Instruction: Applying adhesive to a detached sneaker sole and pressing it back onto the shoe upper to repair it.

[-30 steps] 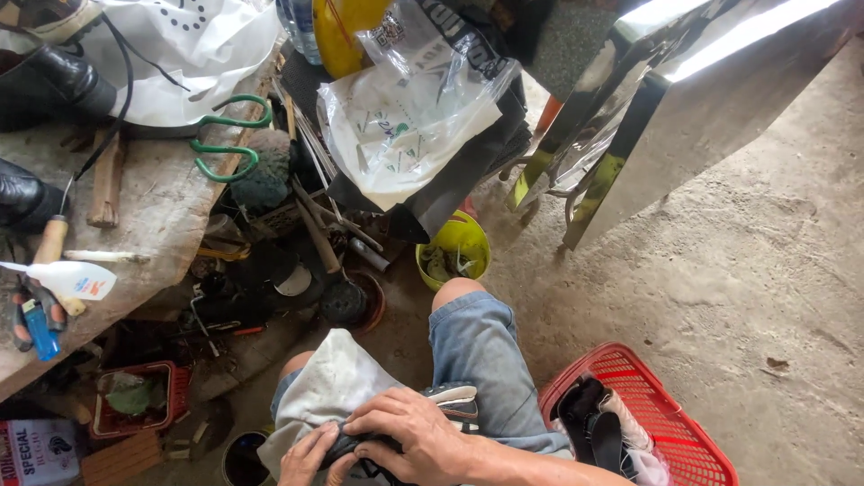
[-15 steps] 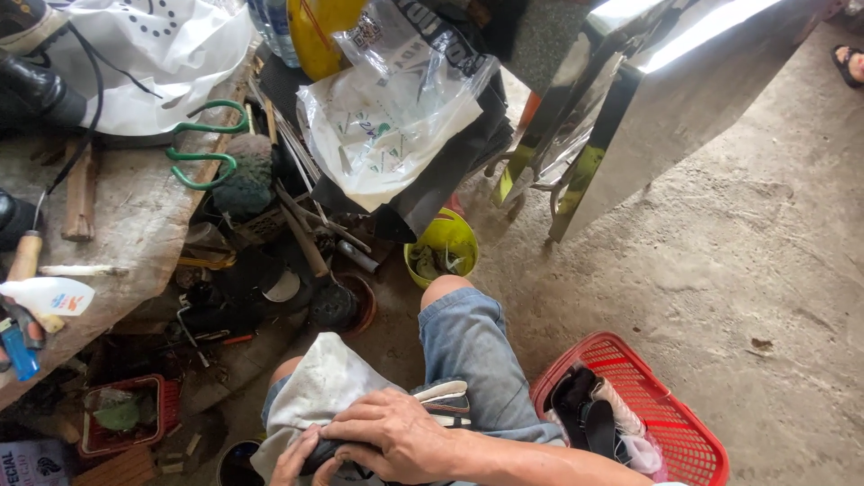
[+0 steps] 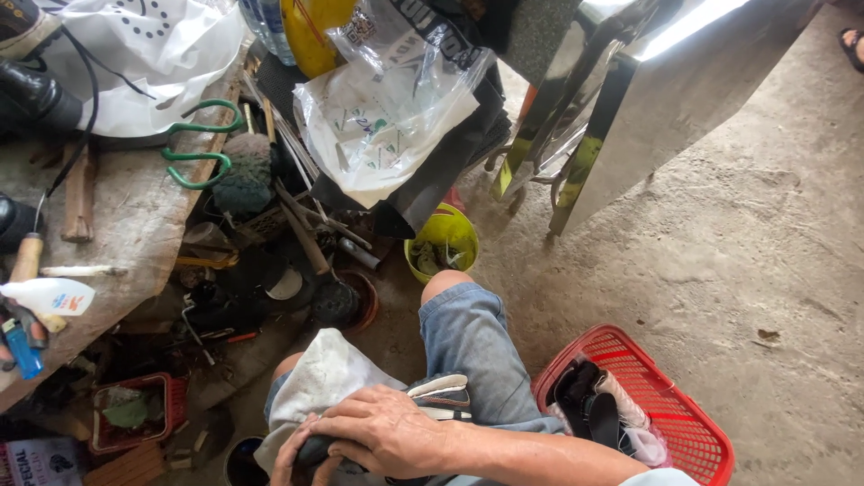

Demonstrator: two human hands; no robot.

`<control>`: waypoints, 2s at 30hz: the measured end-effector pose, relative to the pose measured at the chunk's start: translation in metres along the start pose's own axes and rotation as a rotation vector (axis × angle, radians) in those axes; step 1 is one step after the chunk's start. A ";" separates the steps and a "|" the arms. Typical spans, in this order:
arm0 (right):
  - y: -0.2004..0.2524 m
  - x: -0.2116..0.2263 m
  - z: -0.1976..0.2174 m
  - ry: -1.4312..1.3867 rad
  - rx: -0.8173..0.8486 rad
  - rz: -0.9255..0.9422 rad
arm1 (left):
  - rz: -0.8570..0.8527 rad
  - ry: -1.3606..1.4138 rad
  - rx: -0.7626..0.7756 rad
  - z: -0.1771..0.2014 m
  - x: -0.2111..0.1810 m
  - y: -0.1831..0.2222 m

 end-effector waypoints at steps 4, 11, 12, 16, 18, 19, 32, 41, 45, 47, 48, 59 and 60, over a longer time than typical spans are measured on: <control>0.002 -0.005 -0.010 0.059 -0.005 0.011 | 0.052 -0.066 -0.011 0.002 -0.030 -0.007; 0.003 -0.013 -0.007 0.050 -0.121 0.022 | 0.343 -0.128 0.100 0.002 -0.031 -0.018; 0.003 -0.016 -0.007 0.026 -0.110 0.006 | 0.512 -0.139 0.090 0.000 -0.040 -0.020; 0.005 -0.011 0.012 -0.059 -0.095 0.006 | 0.544 -0.086 -0.020 -0.002 -0.038 -0.012; 0.006 -0.002 0.031 -0.194 -0.106 0.026 | 0.337 -0.053 -0.082 -0.002 -0.052 -0.006; 0.008 0.003 0.041 -0.196 -0.101 0.026 | 0.341 -0.053 -0.085 -0.003 -0.057 -0.005; 0.026 0.025 0.095 -0.265 -0.253 0.031 | -0.237 -0.253 0.065 -0.048 -0.178 -0.040; 0.030 0.016 0.100 -0.426 -0.112 -0.050 | -0.301 -0.173 0.180 -0.050 -0.204 -0.045; 0.030 0.019 0.106 -0.348 -0.093 0.029 | -0.358 -0.218 0.206 -0.055 -0.213 -0.047; 0.034 0.015 0.102 -0.356 -0.111 0.019 | -0.367 -0.193 0.196 -0.058 -0.211 -0.047; 0.035 0.013 0.102 -0.357 -0.138 0.017 | -0.390 -0.168 0.186 -0.059 -0.212 -0.048; 0.017 0.010 0.103 -0.467 -0.269 0.010 | -0.345 -0.125 0.014 -0.057 -0.213 -0.054; 0.015 0.008 0.101 -0.465 -0.239 0.014 | -0.327 -0.132 0.033 -0.055 -0.212 -0.055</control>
Point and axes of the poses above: each hand's wrist, its own y-axis away from the middle knuckle, its own z-axis out of the back of the hand, x = y × z, the point moved 6 cm from there along -y, towards the middle knuckle
